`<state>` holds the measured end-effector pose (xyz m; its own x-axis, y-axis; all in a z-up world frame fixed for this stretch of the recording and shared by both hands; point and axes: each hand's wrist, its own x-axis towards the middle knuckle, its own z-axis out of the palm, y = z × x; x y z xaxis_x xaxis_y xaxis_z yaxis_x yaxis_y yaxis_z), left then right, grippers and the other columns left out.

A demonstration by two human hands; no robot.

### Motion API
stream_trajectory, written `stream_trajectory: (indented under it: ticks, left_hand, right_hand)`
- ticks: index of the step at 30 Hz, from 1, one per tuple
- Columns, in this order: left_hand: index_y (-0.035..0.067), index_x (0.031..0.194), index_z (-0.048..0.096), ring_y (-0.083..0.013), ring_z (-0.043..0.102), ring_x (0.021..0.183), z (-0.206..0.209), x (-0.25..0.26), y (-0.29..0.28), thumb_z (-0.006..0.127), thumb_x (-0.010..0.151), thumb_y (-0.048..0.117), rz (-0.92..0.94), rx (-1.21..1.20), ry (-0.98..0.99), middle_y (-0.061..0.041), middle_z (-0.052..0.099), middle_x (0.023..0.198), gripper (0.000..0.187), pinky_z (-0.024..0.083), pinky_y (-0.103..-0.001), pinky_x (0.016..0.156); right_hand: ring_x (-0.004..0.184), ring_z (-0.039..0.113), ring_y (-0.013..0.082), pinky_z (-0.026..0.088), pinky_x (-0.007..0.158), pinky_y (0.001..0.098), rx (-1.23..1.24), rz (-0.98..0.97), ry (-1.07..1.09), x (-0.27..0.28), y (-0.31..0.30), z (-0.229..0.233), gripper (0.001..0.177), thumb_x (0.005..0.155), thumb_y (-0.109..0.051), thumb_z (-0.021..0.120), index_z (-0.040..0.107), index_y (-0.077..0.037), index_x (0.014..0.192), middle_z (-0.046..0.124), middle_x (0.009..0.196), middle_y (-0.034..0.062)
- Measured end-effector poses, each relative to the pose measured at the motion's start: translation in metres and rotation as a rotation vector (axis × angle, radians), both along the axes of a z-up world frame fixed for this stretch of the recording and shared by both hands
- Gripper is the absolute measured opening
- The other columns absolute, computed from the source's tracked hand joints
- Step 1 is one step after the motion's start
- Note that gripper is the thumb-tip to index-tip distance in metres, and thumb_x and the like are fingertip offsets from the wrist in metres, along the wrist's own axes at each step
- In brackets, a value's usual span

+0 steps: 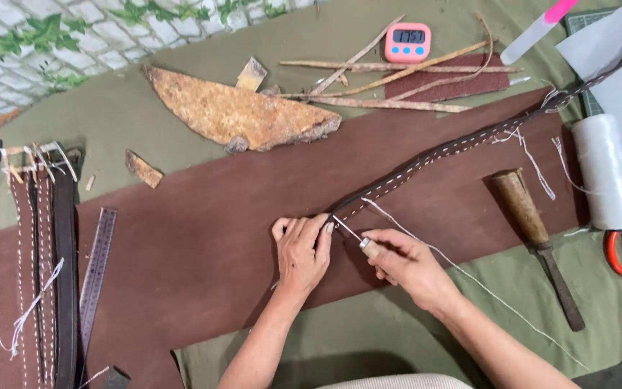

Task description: Hand-stitching a leather belt using an awl, thread, and a wooden mallet on a workshop table.

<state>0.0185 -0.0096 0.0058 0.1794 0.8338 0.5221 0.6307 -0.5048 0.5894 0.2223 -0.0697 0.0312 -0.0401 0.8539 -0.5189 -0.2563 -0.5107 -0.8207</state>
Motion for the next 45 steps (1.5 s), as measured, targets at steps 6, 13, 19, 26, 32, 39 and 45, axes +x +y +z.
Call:
stream_trajectory:
  ticks: [6,13,19,26,32,39,45]
  left_hand:
    - [0.013,0.103,0.071,-0.0190,0.058,0.068,0.013,0.007,0.001,0.059,0.101,0.019,0.028,-0.042,0.118,0.003,0.067,0.079,0.013,0.036,-0.037,0.090]
    - [0.013,0.099,0.069,-0.0203,0.058,0.068,0.011,0.007,0.000,0.060,0.096,0.016,0.039,-0.031,0.132,0.003,0.069,0.082,0.009,0.036,-0.038,0.089]
    - [0.015,0.092,0.070,-0.0228,0.060,0.068,0.002,0.009,0.004,0.064,0.093,0.018,0.066,-0.026,0.113,0.001,0.063,0.073,0.006,0.039,-0.041,0.088]
    - [0.017,0.088,0.069,-0.0222,0.064,0.069,-0.012,0.006,-0.001,0.069,0.089,0.020,0.109,0.004,0.061,0.000,0.058,0.068,0.003,0.044,-0.040,0.091]
    - [0.019,0.094,0.072,-0.0222,0.066,0.070,-0.017,0.001,-0.003,0.071,0.087,0.021,0.079,-0.012,-0.043,0.001,0.061,0.069,0.007,0.045,-0.040,0.091]
    - [0.017,0.100,0.072,-0.0239,0.069,0.075,-0.008,0.002,-0.002,0.078,0.082,0.020,0.094,-0.016,-0.149,-0.001,0.067,0.077,0.019,0.045,-0.039,0.091]
    - [0.017,0.102,0.072,-0.0221,0.070,0.080,-0.007,0.000,-0.002,0.076,0.086,0.018,0.104,-0.017,-0.151,0.000,0.069,0.083,0.017,0.045,-0.038,0.093]
  right_hand:
    - [0.102,0.072,0.0192,0.057,0.093,0.0302,0.720,0.165,-0.916,-0.005,-0.010,-0.017,0.032,0.094,-0.019,0.071,0.068,-0.013,0.126,0.073,0.114,0.0030]
    - [0.099,0.073,0.0199,0.062,0.081,0.0333,0.719,0.212,-0.961,-0.014,-0.017,-0.029,0.044,0.096,-0.016,0.068,0.059,-0.013,0.138,0.072,0.116,0.0074]
    - [0.079,0.062,0.0088,0.051,0.075,0.0229,0.202,0.053,-0.411,-0.018,-0.026,-0.030,0.037,0.092,-0.015,0.072,0.070,-0.014,0.129,0.072,0.097,0.0039]
    - [0.040,0.041,0.0094,0.031,0.025,0.0202,-0.107,-0.133,0.416,-0.012,-0.026,-0.019,0.030,0.102,-0.013,0.056,0.062,0.001,0.128,0.057,0.070,0.0183]
    - [0.046,0.058,0.0181,0.039,0.029,0.0248,0.163,-0.031,-0.074,-0.012,-0.014,0.001,0.033,0.098,-0.007,0.055,0.066,0.004,0.127,0.065,0.079,0.0244]
    - [0.102,0.075,0.0279,0.061,0.085,0.0392,0.524,0.123,-0.790,-0.011,-0.015,0.005,0.037,0.089,-0.010,0.077,0.077,-0.015,0.125,0.078,0.112,0.0107]
    - [0.090,0.072,0.0293,0.060,0.080,0.0399,0.748,0.135,-1.101,0.001,-0.018,-0.012,0.043,0.086,-0.013,0.083,0.074,-0.014,0.129,0.075,0.097,0.0082]
